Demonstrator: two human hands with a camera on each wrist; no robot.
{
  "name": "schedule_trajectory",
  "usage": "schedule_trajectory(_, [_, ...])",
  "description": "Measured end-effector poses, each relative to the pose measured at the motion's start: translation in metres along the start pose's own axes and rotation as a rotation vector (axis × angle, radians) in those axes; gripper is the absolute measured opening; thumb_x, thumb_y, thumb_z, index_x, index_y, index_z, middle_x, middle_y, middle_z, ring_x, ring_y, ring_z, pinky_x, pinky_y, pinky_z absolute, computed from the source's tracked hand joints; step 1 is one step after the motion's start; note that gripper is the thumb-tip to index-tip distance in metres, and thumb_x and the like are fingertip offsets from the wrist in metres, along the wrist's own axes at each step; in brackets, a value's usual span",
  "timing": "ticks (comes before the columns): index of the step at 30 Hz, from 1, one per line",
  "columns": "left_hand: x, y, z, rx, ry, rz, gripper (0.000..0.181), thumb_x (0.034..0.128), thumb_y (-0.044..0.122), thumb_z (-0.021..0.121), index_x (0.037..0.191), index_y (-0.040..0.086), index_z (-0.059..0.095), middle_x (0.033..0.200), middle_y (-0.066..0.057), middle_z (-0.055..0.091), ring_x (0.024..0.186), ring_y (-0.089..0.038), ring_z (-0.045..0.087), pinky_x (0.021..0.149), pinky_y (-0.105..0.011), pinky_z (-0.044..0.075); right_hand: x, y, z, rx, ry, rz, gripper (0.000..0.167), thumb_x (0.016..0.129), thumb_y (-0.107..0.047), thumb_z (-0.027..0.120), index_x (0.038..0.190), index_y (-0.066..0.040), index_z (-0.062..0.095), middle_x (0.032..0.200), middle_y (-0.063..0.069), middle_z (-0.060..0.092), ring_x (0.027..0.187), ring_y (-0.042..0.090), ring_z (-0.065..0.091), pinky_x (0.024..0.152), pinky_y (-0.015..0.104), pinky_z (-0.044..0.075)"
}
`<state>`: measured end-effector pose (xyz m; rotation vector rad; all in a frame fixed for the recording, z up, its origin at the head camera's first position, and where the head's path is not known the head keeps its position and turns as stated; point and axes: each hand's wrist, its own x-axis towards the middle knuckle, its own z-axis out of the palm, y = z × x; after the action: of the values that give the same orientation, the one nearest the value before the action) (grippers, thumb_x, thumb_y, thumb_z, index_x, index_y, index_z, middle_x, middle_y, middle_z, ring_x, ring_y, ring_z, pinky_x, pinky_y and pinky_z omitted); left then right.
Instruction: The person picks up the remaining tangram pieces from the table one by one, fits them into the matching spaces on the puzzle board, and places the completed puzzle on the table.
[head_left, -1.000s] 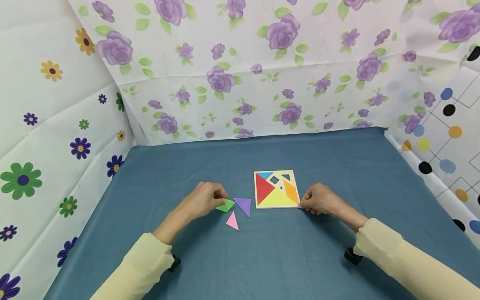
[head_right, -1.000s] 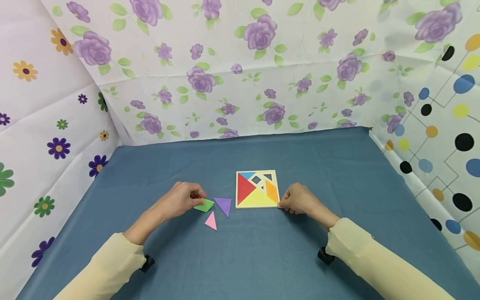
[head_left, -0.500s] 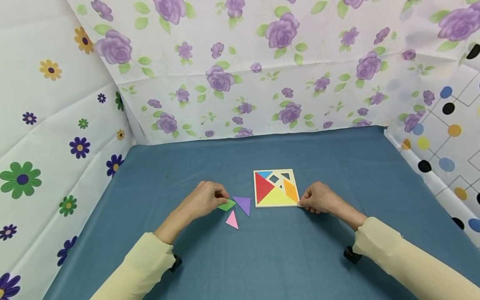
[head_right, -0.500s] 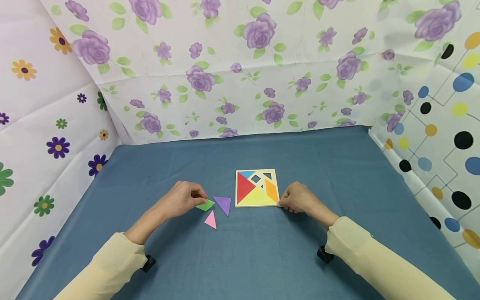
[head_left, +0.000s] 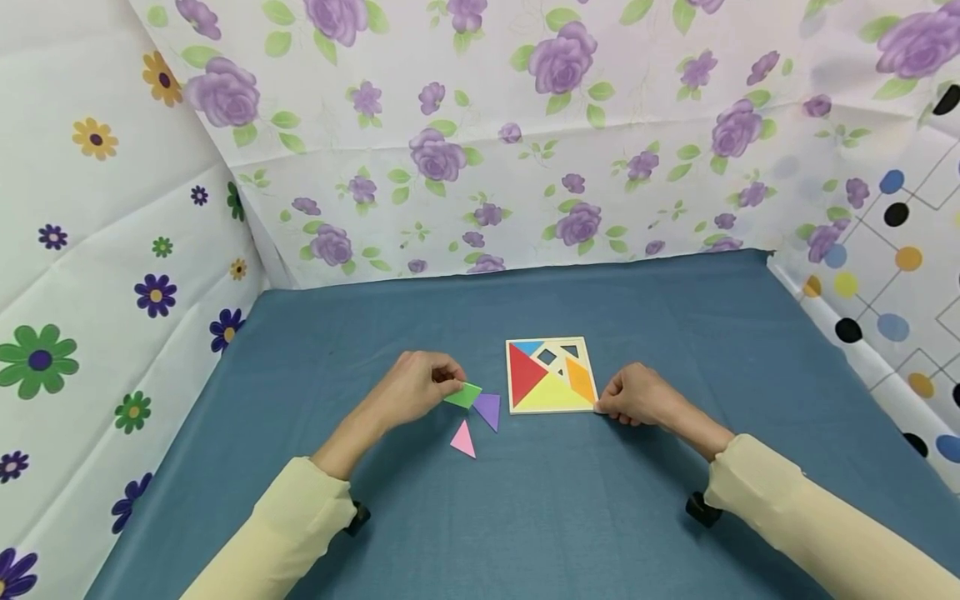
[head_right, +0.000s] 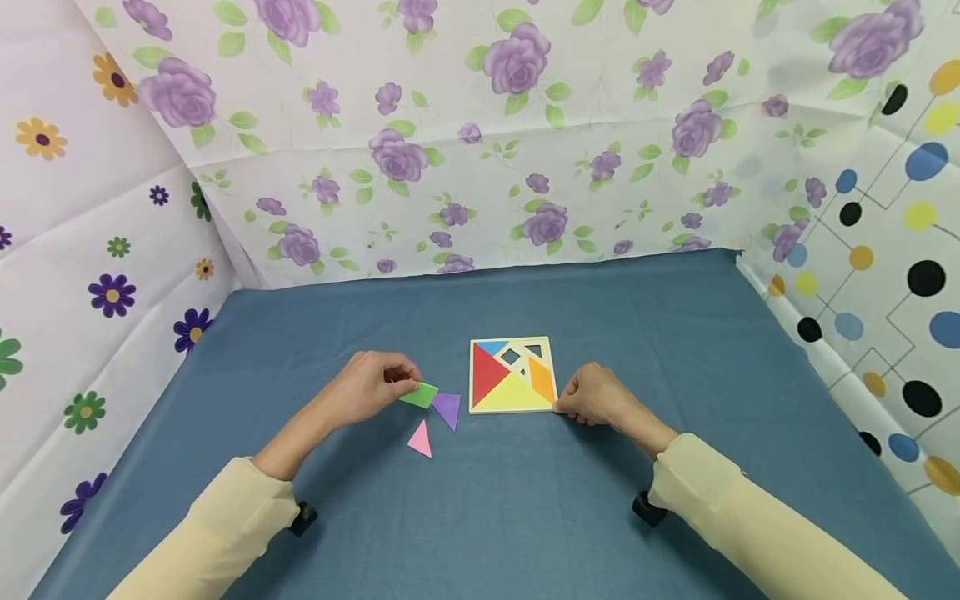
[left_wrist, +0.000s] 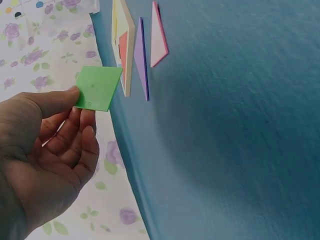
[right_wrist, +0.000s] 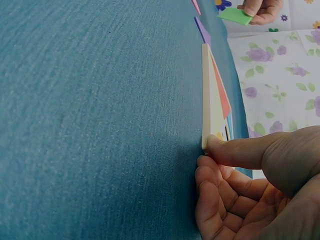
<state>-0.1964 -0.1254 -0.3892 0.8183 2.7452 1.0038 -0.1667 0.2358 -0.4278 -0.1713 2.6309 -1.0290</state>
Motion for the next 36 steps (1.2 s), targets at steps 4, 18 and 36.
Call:
schedule_trajectory(4, [0.009, 0.003, 0.002, -0.014, -0.003, 0.015, 0.004, 0.0988, 0.014, 0.072, 0.097, 0.012, 0.076, 0.085, 0.005, 0.068, 0.074, -0.014, 0.06, 0.066, -0.031, 0.052, 0.0, 0.001, -0.002, -0.001, 0.0, -0.003, 0.024, 0.094, -0.013, 0.076, 0.072, -0.004, 0.075, 0.064, 0.006, 0.065, 0.055, 0.017, 0.058, 0.054, 0.033, 0.051])
schedule_trajectory(18, [0.039, 0.013, 0.007, -0.064, -0.015, 0.055, 0.007, 0.1005, 0.01, 0.069, 0.102, 0.008, 0.075, 0.095, -0.003, 0.071, 0.079, -0.014, 0.06, 0.071, -0.03, 0.053, 0.004, -0.003, -0.004, -0.008, -0.006, -0.007, 0.026, 0.094, -0.014, 0.076, 0.07, -0.005, 0.074, 0.063, 0.006, 0.065, 0.054, 0.016, 0.058, 0.053, 0.031, 0.049])
schedule_trajectory(36, [0.084, 0.024, 0.027, -0.086, -0.031, 0.085, 0.011, 0.1036, 0.015, 0.065, 0.105, 0.011, 0.075, 0.098, 0.0, 0.071, 0.08, -0.015, 0.058, 0.071, -0.028, 0.05, 0.001, 0.0, -0.001, 0.013, 0.008, 0.028, 0.023, 0.093, -0.013, 0.077, 0.072, -0.005, 0.075, 0.064, 0.006, 0.066, 0.055, 0.016, 0.058, 0.054, 0.031, 0.05])
